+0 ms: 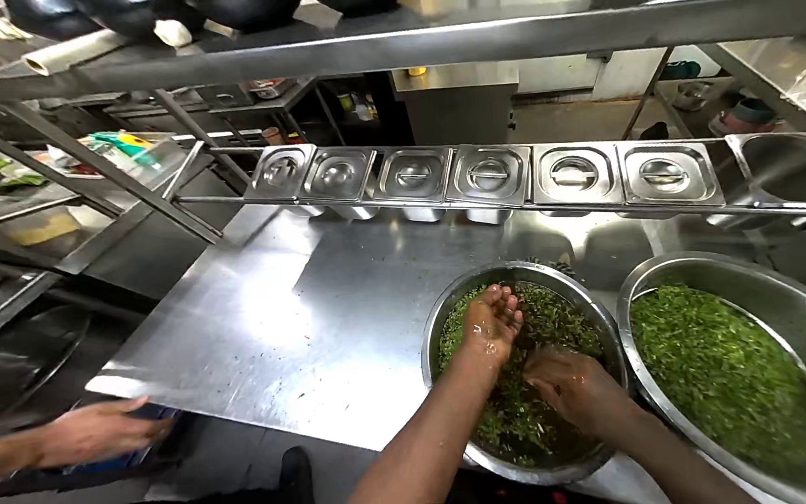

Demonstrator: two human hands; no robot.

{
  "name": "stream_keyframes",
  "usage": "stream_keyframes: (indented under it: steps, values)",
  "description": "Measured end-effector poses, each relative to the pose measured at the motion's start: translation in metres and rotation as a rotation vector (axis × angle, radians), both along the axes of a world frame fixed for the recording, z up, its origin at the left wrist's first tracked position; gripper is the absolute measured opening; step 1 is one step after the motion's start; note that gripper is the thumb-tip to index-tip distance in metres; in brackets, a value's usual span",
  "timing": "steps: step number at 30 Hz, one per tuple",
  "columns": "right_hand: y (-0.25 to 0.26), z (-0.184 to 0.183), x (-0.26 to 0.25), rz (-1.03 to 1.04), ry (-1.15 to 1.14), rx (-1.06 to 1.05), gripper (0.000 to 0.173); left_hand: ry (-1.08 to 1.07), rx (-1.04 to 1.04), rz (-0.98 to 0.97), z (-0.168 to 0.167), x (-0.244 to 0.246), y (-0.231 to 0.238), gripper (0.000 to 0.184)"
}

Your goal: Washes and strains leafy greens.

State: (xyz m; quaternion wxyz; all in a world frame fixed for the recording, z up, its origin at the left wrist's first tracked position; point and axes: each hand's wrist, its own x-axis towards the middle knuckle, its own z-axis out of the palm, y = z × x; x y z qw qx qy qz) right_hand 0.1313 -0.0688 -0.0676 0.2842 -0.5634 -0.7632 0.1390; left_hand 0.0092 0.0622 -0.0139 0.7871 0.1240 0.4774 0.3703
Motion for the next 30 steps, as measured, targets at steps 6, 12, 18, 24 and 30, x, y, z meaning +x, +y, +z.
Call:
stream_keyframes:
  steps: [6,12,18,24,30]
  values:
    - [0.008,0.026,-0.001,0.019,-0.515,-0.908,0.030,0.016,0.094,-0.004,0.002,-0.021,0.009,0.018]
    - [0.009,0.037,0.004,0.030,-0.483,-0.922,0.034,0.481,0.626,-0.326,-0.022,-0.041,0.005,0.012]
    - [-0.014,0.097,0.042,-0.098,-0.093,-0.129,0.030,0.464,0.876,-0.193,-0.011,-0.060,0.019,0.016]
    - [0.010,0.060,0.009,-0.239,0.046,-0.321,0.028,0.436,1.141,-0.794,-0.011,-0.073,0.034,0.021]
    - [0.017,0.046,0.026,-0.299,0.165,-0.090,0.026,0.614,0.947,-0.699,0.005,-0.101,0.042,0.026]
